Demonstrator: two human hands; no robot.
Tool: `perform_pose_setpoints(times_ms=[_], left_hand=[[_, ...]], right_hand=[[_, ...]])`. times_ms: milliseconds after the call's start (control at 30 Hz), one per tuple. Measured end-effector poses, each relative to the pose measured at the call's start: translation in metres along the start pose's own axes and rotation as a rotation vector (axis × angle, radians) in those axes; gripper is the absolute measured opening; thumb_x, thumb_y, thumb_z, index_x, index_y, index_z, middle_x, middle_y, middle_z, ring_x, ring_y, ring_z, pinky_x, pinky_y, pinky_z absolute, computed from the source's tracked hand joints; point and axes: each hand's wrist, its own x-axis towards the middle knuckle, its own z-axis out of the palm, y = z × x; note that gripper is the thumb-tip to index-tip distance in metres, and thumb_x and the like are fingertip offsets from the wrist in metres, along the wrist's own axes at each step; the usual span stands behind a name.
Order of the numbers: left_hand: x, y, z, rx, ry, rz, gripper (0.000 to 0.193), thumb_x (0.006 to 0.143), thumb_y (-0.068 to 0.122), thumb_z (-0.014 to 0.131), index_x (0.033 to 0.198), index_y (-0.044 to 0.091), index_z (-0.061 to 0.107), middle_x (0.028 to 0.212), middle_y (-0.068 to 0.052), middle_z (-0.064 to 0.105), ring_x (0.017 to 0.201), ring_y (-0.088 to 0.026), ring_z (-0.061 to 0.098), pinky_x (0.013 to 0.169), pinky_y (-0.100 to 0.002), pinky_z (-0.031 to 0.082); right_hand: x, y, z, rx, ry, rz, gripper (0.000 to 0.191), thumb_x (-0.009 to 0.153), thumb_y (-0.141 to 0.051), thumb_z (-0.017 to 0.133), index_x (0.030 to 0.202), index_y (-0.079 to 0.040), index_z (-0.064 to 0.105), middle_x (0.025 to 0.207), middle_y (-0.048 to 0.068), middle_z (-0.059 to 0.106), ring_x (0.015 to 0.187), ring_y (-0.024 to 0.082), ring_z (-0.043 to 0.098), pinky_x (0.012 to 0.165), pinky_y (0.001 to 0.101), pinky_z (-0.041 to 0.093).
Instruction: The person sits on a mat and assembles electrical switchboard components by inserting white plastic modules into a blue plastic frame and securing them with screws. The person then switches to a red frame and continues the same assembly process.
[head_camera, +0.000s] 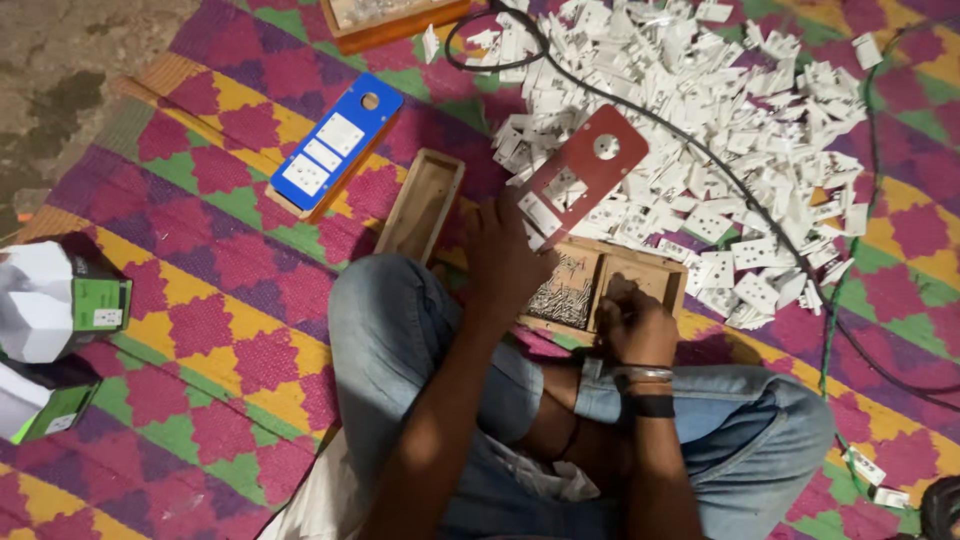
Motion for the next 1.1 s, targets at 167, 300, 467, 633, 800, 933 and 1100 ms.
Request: perform_pose_setpoints(times_ms=[167,300,467,633,800,933,1100], left_hand=[[-0.003,0.016,-0.002,0.048,-0.024,0.018,0.09,0.058,0.031,0.09,0.132,0.0,0.048,0.113,-0.02,0.055,0.109,-0.042,0.054,0.094,-0.058,0.042],[-0.009,0.021,0.003,0.036,-0.111,0.066,0.085,0.064,0.027,0.088,0.135,0.0,0.048,0.118,-0.02,0.054,0.111,-0.04,0.052,0.097,-0.053,0.044],[-0.011,0.022,0.008,0.038,-0.122,0.043,0.087,0.058,0.024,0.089,0.132,0.002,0.05,0.112,-0.017,0.054,0.111,-0.039,0.052,0.096,-0.053,0.042],[-0.012,0.022,0.012,0.039,-0.149,0.05,0.088,0.054,0.023,0.09,0.13,0.002,0.052,0.112,-0.016,0.054,0.11,-0.037,0.053,0.093,-0.053,0.041],[-0.018,0.025,0.014,0.059,-0.181,0.18,0.089,0.057,0.021,0.09,0.135,0.001,0.052,0.115,-0.014,0.054,0.112,-0.035,0.051,0.095,-0.051,0.041],[-0.032,0.037,0.015,-0.004,-0.221,0.272,0.091,0.056,0.024,0.091,0.135,0.001,0.052,0.12,-0.014,0.054,0.118,-0.035,0.05,0.097,-0.05,0.041],[-0.037,0.045,0.018,0.036,-0.236,0.297,0.088,0.052,0.022,0.09,0.13,0.003,0.054,0.119,-0.013,0.055,0.119,-0.034,0.05,0.1,-0.049,0.041]], right_hand=[[-0.002,-0.043,0.022,-0.064,-0.115,-0.186,0.025,0.079,-0.025,0.081,0.092,-0.005,0.072,0.09,0.018,0.069,0.087,0.041,0.065,0.07,0.0507,0.053],[-0.003,-0.056,0.043,-0.118,-0.121,-0.119,0.014,0.082,-0.016,0.076,0.088,-0.005,0.07,0.097,0.015,0.07,0.092,0.038,0.067,0.075,0.0485,0.055],[-0.01,-0.037,0.046,0.045,0.017,-0.223,0.008,0.077,-0.007,0.075,0.084,-0.005,0.072,0.095,0.016,0.072,0.087,0.038,0.067,0.077,0.0463,0.056],[-0.009,-0.04,0.034,0.621,-0.155,0.335,0.009,0.088,-0.007,0.075,0.093,0.0,0.076,0.079,0.012,0.073,0.065,0.02,0.068,0.059,0.0314,0.054],[0.014,-0.042,-0.012,1.025,-0.142,0.446,0.013,0.09,-0.003,0.074,0.102,0.002,0.074,0.082,0.008,0.074,0.064,0.013,0.066,0.06,0.0251,0.054],[0.04,-0.038,-0.033,0.928,-0.187,0.395,0.014,0.093,-0.004,0.071,0.105,0.002,0.075,0.082,0.005,0.073,0.065,0.011,0.066,0.058,0.0248,0.052],[0.054,-0.037,-0.026,0.708,-0.17,0.224,0.01,0.096,-0.005,0.073,0.102,0.003,0.076,0.084,0.003,0.072,0.069,0.006,0.059,0.06,0.0225,0.048]])
